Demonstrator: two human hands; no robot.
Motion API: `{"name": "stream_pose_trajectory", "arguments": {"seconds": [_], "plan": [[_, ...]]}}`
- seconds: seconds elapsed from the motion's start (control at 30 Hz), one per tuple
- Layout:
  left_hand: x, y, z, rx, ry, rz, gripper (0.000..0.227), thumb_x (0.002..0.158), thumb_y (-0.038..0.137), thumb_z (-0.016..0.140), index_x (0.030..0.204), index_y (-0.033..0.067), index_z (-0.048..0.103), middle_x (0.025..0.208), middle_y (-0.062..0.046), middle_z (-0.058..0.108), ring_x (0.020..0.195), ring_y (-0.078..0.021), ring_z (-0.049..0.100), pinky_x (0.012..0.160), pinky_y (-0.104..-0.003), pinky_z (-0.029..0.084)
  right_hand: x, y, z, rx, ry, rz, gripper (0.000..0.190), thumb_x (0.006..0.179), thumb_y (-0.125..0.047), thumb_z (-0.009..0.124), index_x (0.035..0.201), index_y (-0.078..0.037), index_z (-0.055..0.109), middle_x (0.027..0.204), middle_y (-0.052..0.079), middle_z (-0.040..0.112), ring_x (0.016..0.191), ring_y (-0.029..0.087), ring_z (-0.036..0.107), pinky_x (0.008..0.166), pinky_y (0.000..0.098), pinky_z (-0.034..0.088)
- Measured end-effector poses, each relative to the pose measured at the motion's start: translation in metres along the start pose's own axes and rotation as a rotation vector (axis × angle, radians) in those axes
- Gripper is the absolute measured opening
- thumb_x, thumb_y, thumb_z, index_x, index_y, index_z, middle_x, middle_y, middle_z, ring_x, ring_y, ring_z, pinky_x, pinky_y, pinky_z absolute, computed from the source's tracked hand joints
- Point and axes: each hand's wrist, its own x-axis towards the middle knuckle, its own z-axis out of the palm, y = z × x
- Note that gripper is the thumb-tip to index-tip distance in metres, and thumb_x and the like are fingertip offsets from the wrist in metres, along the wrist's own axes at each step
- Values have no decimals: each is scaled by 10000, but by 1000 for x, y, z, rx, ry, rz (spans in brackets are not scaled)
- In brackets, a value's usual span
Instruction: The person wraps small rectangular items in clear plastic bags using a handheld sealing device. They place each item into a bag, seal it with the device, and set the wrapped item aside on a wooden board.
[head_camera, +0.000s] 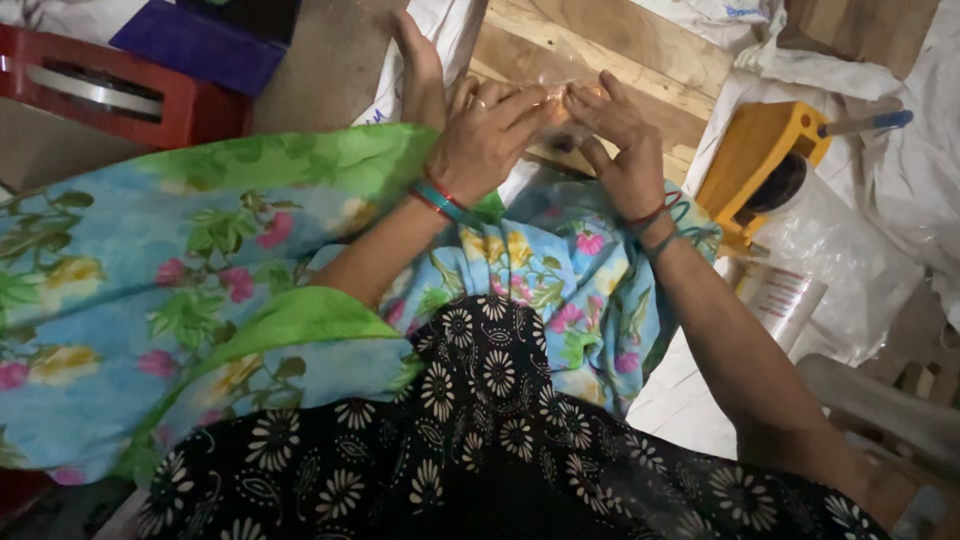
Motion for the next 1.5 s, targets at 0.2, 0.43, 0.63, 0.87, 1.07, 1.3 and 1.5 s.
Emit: {"name": "stream_pose_trajectory", "arguments": {"seconds": [0.2, 0.43, 0.63, 0.87, 1.07, 1.3, 1.5], "plan": [[32, 4, -11, -274, 213, -117, 261, 846, 121, 758, 1100, 153, 812, 1173, -93, 710, 1102, -270, 657, 1019, -489, 410, 14, 23, -1, 58, 36, 12, 200, 963, 46, 771, 1146, -32, 792, 1244, 126, 764, 1250, 301, 699, 1212, 417, 470], [39, -13, 15, -635, 92, -542, 234, 834, 176, 816, 1063, 136, 790, 1114, -68, 688, 1010, -245, 697, 983, -387, 517, 30, 24, 14, 632, 177, 360, 136, 912, 30, 754, 1039, -11, 726, 1100, 69, 702, 975, 142, 665, 846, 271, 560], [26, -32, 54, -719, 335, -716, 780, 682, 206, 935, 1321, -42, 564, 1224, -161, 610, 1065, -260, 633, 869, -317, 539, 35, 39, 15, 1003, 142, 580, 285, 856, 69, 692, 1137, 20, 711, 1057, 70, 730, 952, 139, 695, 876, 249, 543], [20, -40, 60, -880, 105, -744, 405, 813, 224, 850, 1155, 29, 755, 1191, -150, 760, 1082, -216, 709, 924, -292, 553, 32, 72, 22, 1150, 114, 634, 222, 868, 84, 669, 1078, 57, 737, 977, 107, 735, 894, 169, 686, 850, 268, 524], [32, -10, 24, -605, 93, -587, 227, 869, 169, 722, 1048, 254, 833, 1227, -4, 750, 1222, -210, 670, 1054, -395, 494, 26, 59, 25, 953, 124, 475, 163, 810, 95, 607, 885, 39, 740, 1172, 110, 702, 988, 164, 667, 844, 251, 504], [21, 19, -13, 5, 142, -111, 417, 820, 298, 723, 1193, 117, 775, 1260, -60, 715, 1354, -372, 460, 1086, -725, 196, 20, 33, 34, 522, 288, 432, 211, 802, 16, 606, 904, -36, 783, 1309, 77, 672, 940, 187, 640, 829, 310, 536], [19, 29, 0, 105, 225, -76, 252, 927, 221, 681, 1140, 131, 782, 1203, 18, 731, 1371, -314, 503, 1120, -724, 247, -18, -4, 31, -121, 283, -9, 226, 983, -86, 660, 1113, -55, 842, 1557, 144, 532, 1448, 379, 484, 1227, 462, 371]]}}
